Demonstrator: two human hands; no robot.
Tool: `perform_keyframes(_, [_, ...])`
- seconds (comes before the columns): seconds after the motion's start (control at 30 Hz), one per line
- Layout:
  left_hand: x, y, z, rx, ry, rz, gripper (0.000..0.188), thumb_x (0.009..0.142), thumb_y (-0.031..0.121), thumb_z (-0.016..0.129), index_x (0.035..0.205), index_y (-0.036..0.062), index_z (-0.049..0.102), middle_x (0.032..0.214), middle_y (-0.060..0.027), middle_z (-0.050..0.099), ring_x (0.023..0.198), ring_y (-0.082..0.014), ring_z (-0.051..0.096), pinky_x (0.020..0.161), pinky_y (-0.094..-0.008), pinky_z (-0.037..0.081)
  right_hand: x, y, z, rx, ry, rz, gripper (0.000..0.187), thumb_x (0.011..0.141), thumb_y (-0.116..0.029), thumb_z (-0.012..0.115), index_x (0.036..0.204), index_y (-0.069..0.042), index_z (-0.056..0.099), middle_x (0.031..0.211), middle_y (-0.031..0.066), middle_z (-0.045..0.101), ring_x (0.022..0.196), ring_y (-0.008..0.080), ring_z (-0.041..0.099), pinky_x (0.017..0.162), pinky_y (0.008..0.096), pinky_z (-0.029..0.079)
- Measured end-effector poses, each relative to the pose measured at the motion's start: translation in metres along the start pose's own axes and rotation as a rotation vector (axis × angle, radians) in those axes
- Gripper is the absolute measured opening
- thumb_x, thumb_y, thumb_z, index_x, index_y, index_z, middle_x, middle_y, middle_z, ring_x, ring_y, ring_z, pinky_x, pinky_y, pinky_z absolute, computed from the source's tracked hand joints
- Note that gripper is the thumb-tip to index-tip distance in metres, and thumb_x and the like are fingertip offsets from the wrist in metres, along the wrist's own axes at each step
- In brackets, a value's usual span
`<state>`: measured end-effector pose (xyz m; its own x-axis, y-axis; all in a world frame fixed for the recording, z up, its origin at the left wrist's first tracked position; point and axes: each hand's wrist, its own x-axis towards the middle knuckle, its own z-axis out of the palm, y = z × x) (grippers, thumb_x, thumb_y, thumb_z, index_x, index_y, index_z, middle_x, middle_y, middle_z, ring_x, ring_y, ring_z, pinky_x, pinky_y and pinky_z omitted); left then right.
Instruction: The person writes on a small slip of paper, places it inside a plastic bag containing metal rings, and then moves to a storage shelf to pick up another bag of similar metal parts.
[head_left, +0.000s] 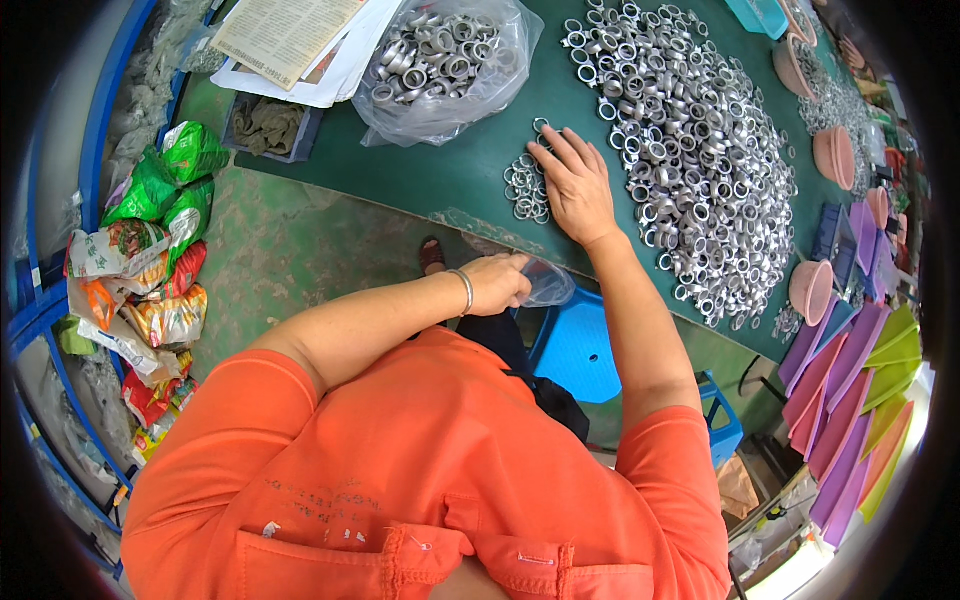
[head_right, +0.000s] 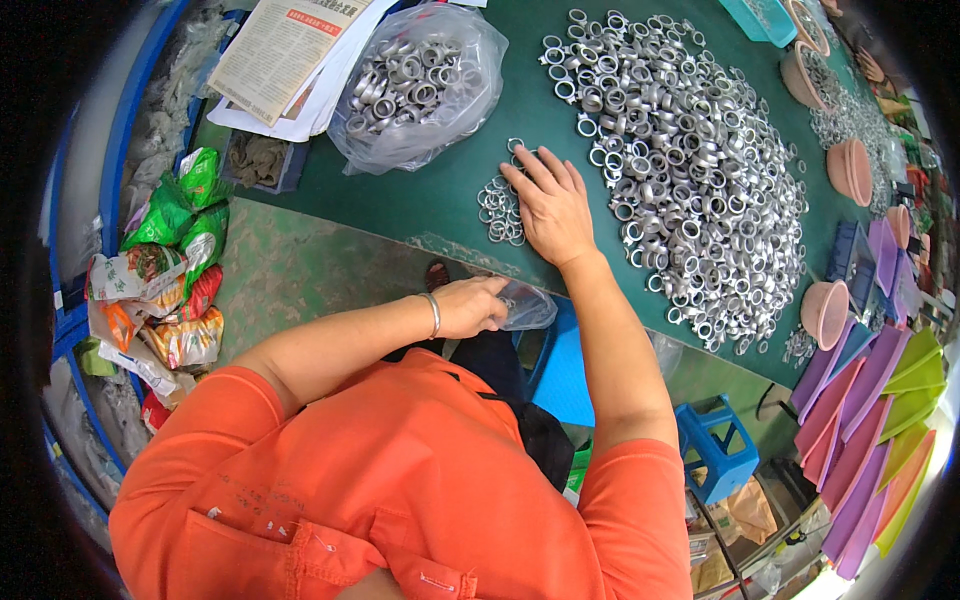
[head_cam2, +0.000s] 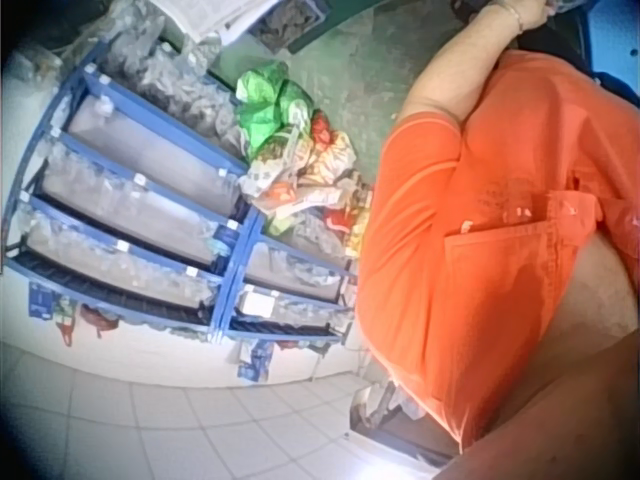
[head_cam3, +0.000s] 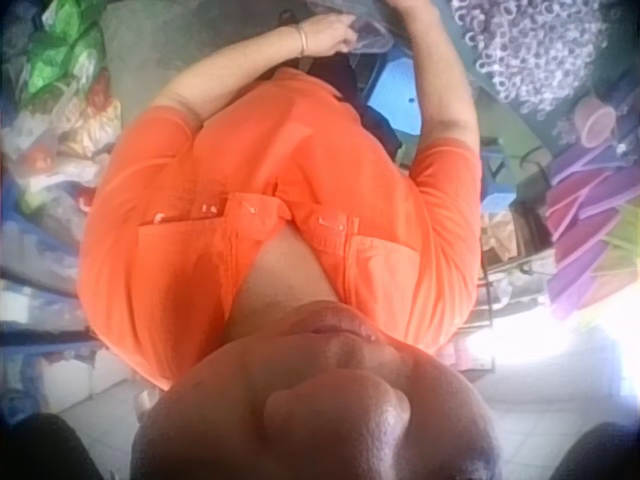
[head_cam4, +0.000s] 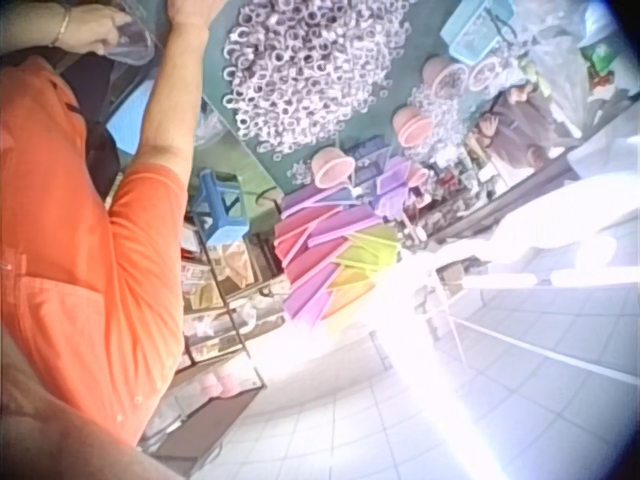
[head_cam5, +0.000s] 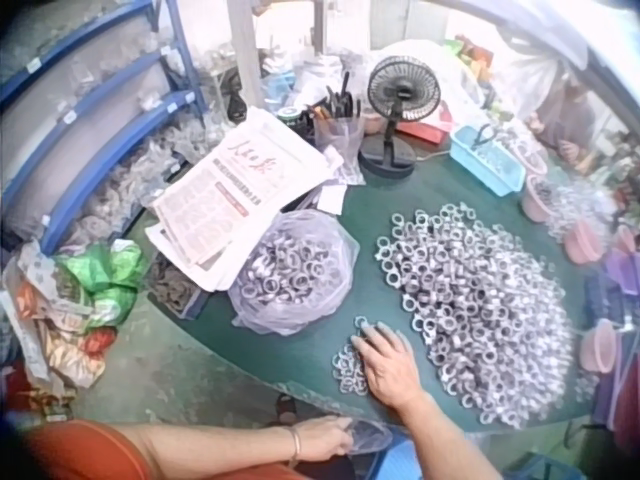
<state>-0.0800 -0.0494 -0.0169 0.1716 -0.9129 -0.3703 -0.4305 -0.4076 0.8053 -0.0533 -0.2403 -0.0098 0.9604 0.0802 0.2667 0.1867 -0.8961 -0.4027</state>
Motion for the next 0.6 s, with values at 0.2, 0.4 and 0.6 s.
perform_keyframes(0.2, [0.001,-0.002,0.003,-0.014,-0.003,-0.003,0.011,0.073,0.009,0.068,0.083,0.0055,0.067,0.131,-0.0264,0.041,0.117,-0.0399,0.045,0.098,-0.0396,0.038,-0.004,0.009,0.0,0.061,-0.003,-0.022,0.03,0.08,-0.009,0.059,0.109,-0.013,0.062,0.123,0.0041,0.055,0.116,0.0288,0.048,0.099,0.0446,0.037])
perform_keyframes(0.4, [0.003,-0.003,0.001,-0.025,-0.021,0.022,0.01,0.073,0.01,0.068,0.082,0.0055,0.066,0.13,-0.0255,0.041,0.115,-0.0401,0.046,0.096,-0.0409,0.039,-0.029,0.016,-0.008,0.098,0.072,0.039,0.027,0.075,-0.007,0.063,0.102,-0.011,0.064,0.114,0.0066,0.059,0.109,0.0306,0.052,0.094,0.0402,0.04])
perform_keyframes(0.6, [0.009,-0.002,0.008,0.005,-0.023,0.03,0.01,0.073,0.01,0.068,0.082,0.0055,0.066,0.124,-0.0229,0.045,0.111,-0.0386,0.048,0.094,-0.0413,0.04,-0.037,-0.002,-0.021,0.049,-0.031,0.068,0.033,0.077,-0.013,0.059,0.11,-0.014,0.063,0.129,0.0093,0.05,0.123,0.0319,0.041,0.103,0.0459,0.029])
